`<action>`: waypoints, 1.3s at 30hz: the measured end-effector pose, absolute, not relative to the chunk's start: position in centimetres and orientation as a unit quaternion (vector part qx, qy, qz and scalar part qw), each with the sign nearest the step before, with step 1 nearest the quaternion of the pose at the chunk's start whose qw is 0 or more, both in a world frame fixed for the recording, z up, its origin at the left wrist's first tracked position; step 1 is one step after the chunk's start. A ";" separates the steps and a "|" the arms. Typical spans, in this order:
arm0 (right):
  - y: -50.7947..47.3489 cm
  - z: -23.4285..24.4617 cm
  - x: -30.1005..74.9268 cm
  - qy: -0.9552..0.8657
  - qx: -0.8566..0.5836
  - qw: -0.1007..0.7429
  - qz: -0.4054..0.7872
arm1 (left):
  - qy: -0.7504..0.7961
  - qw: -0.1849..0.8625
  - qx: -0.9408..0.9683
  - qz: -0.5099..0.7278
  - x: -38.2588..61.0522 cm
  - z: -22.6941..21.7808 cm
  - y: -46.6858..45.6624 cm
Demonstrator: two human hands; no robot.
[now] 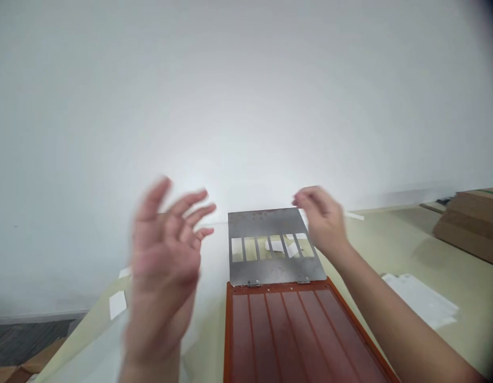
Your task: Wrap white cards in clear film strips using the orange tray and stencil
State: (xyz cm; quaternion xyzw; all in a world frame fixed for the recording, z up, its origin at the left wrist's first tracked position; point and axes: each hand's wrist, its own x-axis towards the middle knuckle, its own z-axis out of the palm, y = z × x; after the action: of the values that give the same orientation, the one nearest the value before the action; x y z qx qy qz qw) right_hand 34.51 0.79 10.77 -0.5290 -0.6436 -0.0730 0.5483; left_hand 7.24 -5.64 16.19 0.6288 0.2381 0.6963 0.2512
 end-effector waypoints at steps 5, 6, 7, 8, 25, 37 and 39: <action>9.6 7.0 33.7 -0.719 -0.621 0.312 0.004 | 0.496 0.129 0.657 0.553 9.2 1.5 -1.4; 11.0 6.4 33.5 -0.722 -0.635 0.274 0.008 | 0.508 0.071 0.688 0.514 9.2 -1.1 -0.9; 12.4 6.1 33.4 -0.723 -0.647 0.240 0.010 | 0.514 0.014 0.713 0.477 9.2 -3.2 -0.6; 13.7 5.9 33.4 -0.723 -0.658 0.210 0.011 | 0.518 -0.033 0.733 0.439 9.1 -4.8 -0.5; 15.1 10.2 32.6 -0.699 -0.709 0.082 -0.038 | 0.455 -0.215 0.761 0.409 9.7 -3.4 -2.4; -8.1 11.3 30.6 -0.738 -0.522 0.263 -0.337 | 0.367 -0.344 0.701 0.507 9.9 7.2 -7.9; -11.3 10.2 30.4 -0.742 -0.494 0.269 -0.364 | 0.346 -0.359 0.709 0.499 9.5 7.6 -9.0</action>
State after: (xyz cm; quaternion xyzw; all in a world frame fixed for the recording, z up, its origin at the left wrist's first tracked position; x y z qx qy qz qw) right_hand 30.36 -11.34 10.22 -0.4937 -0.7424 -0.3640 0.2694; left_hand 9.49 -9.02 7.58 0.7088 0.3459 0.4989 -0.3592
